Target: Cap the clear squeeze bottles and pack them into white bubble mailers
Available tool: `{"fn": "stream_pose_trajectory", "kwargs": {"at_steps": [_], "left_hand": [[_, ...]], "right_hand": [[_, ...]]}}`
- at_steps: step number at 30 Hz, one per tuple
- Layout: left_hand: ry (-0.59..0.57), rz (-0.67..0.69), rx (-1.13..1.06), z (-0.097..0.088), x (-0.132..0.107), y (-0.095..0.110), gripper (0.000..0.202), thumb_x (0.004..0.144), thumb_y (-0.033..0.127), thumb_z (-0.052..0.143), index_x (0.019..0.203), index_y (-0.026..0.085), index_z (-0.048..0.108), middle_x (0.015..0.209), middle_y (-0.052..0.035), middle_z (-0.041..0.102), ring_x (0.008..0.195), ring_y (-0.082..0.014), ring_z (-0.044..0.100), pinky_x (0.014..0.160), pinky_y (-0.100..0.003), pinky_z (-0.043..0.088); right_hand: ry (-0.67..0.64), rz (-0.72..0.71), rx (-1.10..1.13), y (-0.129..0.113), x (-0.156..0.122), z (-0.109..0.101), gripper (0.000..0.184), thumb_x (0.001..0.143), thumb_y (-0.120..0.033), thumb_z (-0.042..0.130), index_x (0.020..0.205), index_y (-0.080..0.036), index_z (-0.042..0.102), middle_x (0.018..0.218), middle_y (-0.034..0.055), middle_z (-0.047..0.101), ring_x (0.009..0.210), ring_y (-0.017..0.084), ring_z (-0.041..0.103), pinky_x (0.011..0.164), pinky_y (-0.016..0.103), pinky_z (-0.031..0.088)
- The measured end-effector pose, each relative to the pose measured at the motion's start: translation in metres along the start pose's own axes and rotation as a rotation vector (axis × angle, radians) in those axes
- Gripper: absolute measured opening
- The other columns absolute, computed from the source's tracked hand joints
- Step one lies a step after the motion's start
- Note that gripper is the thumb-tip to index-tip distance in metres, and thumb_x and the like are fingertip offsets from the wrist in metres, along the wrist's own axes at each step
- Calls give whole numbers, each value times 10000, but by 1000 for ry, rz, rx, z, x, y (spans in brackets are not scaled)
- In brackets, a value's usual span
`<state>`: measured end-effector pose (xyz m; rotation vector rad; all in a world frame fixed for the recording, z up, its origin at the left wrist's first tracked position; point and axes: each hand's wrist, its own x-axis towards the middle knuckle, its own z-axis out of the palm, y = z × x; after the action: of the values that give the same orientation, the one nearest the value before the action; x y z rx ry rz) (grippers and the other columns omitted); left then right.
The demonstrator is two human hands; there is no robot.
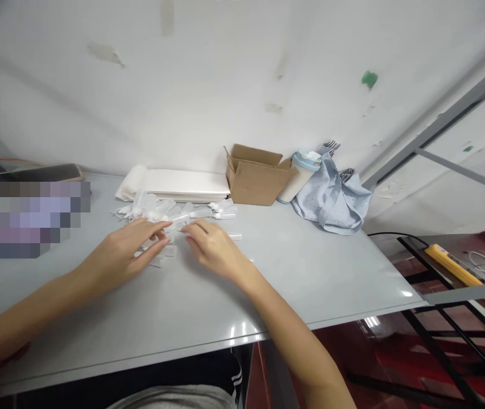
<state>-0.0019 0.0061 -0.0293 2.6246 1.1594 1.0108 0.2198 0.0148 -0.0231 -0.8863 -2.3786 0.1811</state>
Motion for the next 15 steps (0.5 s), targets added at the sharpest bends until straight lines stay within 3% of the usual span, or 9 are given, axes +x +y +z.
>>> {"fn": "stream_pose_trajectory", "kwargs": {"at_steps": [7, 15], "left_hand": [[-2, 60, 29, -2, 2, -1, 286, 1001, 286, 393, 1017, 165, 652, 876, -67, 709, 813, -210, 637, 734, -324, 489], [100, 79, -15, -6, 4, -1, 243, 973, 282, 495, 853, 163, 670, 757, -25, 705, 705, -168, 620, 661, -279, 458]], "right_hand": [[30, -29, 36, -12, 0, 2, 218, 961, -132, 427, 1126, -157, 567, 1041, 133, 660, 937, 211, 633, 806, 369, 526], [121, 108, 173, -9, 1, 1, 213, 980, -184, 439, 1146, -151, 568, 1041, 112, 685, 927, 185, 651, 800, 321, 526]]}}
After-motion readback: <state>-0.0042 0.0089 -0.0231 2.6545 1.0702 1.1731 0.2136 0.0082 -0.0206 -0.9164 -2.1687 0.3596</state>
